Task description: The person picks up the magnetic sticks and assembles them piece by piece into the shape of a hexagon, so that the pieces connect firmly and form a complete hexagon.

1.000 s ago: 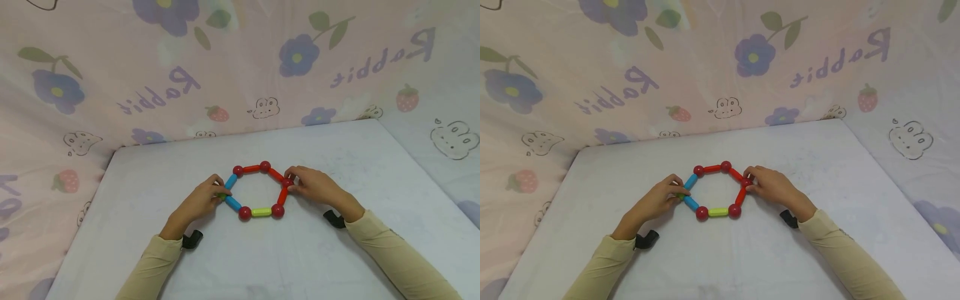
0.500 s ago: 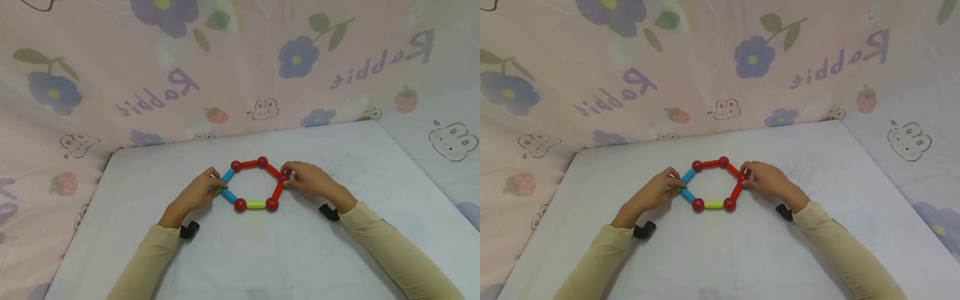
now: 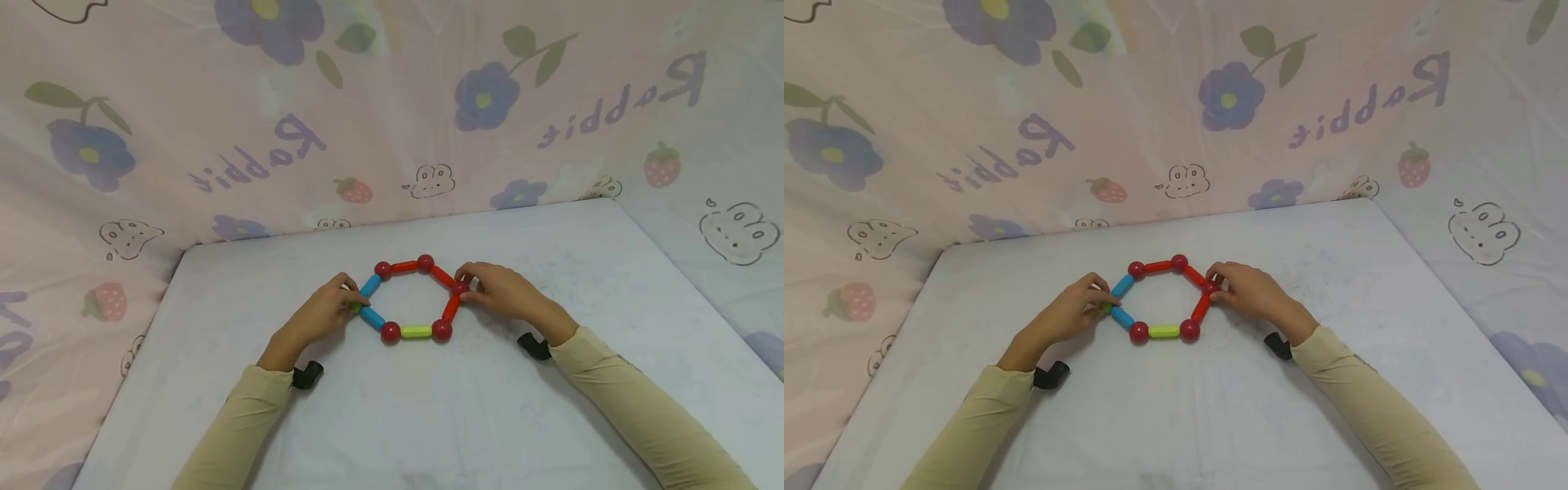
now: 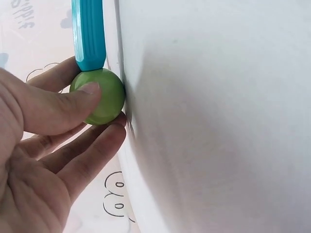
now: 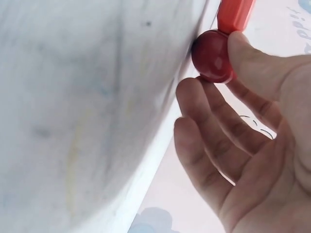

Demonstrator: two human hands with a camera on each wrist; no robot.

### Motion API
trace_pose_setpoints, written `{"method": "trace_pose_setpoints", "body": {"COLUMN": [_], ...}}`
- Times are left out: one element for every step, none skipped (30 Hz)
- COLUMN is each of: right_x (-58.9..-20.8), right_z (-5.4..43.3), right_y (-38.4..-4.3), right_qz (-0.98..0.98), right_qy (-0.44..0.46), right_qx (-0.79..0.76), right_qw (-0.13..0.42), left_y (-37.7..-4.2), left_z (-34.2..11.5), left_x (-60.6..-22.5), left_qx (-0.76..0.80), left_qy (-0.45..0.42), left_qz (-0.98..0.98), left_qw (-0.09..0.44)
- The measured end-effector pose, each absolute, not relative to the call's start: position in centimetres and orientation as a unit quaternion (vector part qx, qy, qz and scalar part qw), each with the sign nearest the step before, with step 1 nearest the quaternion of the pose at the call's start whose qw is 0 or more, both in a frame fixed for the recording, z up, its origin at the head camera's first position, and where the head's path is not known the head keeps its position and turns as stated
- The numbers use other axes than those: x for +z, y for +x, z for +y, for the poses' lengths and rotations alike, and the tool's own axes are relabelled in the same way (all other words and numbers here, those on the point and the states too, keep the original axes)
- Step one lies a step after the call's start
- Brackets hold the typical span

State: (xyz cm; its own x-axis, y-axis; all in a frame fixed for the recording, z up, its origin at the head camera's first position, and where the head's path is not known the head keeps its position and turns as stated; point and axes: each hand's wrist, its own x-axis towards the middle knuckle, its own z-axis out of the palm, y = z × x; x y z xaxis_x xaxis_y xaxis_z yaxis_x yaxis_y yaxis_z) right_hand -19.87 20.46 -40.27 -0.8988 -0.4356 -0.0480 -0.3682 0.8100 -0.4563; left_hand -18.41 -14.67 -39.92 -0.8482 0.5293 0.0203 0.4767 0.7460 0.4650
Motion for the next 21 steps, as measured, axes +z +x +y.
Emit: {"method": "trace_pose_setpoints", "body": {"right_x": [-40.3,-40.3,-40.3,-40.3,-40.3,-40.3,-40.3,-40.3,-40.3,-40.3,-40.3,-40.2,-40.2,-40.2,-40.1,-40.1,-40.1,-40.0,-40.0,-39.9,-39.9], "right_z": [20.4,20.4,20.4,20.4,20.3,20.3,20.3,20.3,20.3,20.3,20.3,20.3,20.3,20.3,20.3,20.4,20.4,20.5,20.7,20.9,21.3], "right_y": [-19.9,-19.9,-19.9,-19.9,-20.0,-20.0,-20.0,-20.1,-20.1,-20.1,-20.1,-20.2,-20.1,-20.1,-20.1,-20.1,-20.1,-20.1,-20.1,-20.1,-20.2], "right_qz": [0.948,0.948,0.948,0.948,0.948,0.949,0.949,0.949,0.95,0.95,0.95,0.951,0.95,0.951,0.951,0.951,0.951,0.951,0.951,0.952,0.953], "right_qy": [-0.212,-0.211,-0.211,-0.211,-0.211,-0.211,-0.211,-0.211,-0.211,-0.212,-0.213,-0.214,-0.215,-0.215,-0.216,-0.216,-0.216,-0.214,-0.213,-0.209,-0.206], "right_qx": [-0.225,-0.225,-0.225,-0.225,-0.225,-0.223,-0.222,-0.22,-0.219,-0.218,-0.216,-0.214,-0.213,-0.212,-0.211,-0.21,-0.21,-0.21,-0.209,-0.208,-0.204], "right_qw": [0.076,0.076,0.076,0.076,0.076,0.076,0.075,0.075,0.074,0.073,0.072,0.071,0.071,0.071,0.071,0.072,0.073,0.076,0.079,0.082,0.084], "left_y": [-18.5,-18.5,-18.6,-18.6,-18.6,-18.7,-18.7,-18.7,-18.7,-18.8,-18.9,-18.9,-18.9,-18.9,-19.0,-19.0,-19.0,-19.0,-19.0,-19.1,-19.1], "left_z": [-14.7,-14.7,-14.8,-14.8,-14.8,-14.8,-14.8,-14.8,-14.9,-14.9,-15.0,-15.0,-15.1,-15.1,-15.1,-15.2,-15.2,-15.4,-15.6,-15.9,-16.4], "left_x": [-39.9,-40.0,-40.0,-40.0,-40.0,-39.9,-39.9,-39.9,-39.9,-39.9,-39.9,-39.9,-39.9,-39.9,-40.0,-40.0,-40.0,-40.0,-39.9,-39.9,-39.8], "left_qx": [0.233,0.232,0.23,0.231,0.231,0.232,0.233,0.234,0.235,0.237,0.238,0.241,0.243,0.245,0.245,0.246,0.245,0.243,0.239,0.232,0.224], "left_qy": [0.268,0.266,0.265,0.263,0.262,0.26,0.257,0.254,0.253,0.249,0.248,0.248,0.248,0.249,0.249,0.248,0.245,0.242,0.237,0.233,0.229], "left_qz": [0.933,0.934,0.935,0.935,0.935,0.935,0.936,0.936,0.936,0.936,0.936,0.936,0.935,0.935,0.935,0.935,0.935,0.937,0.939,0.941,0.944], "left_qw": [0.057,0.058,0.058,0.06,0.062,0.065,0.067,0.07,0.07,0.072,0.071,0.07,0.069,0.067,0.065,0.066,0.066,0.069,0.073,0.076,0.08]}}
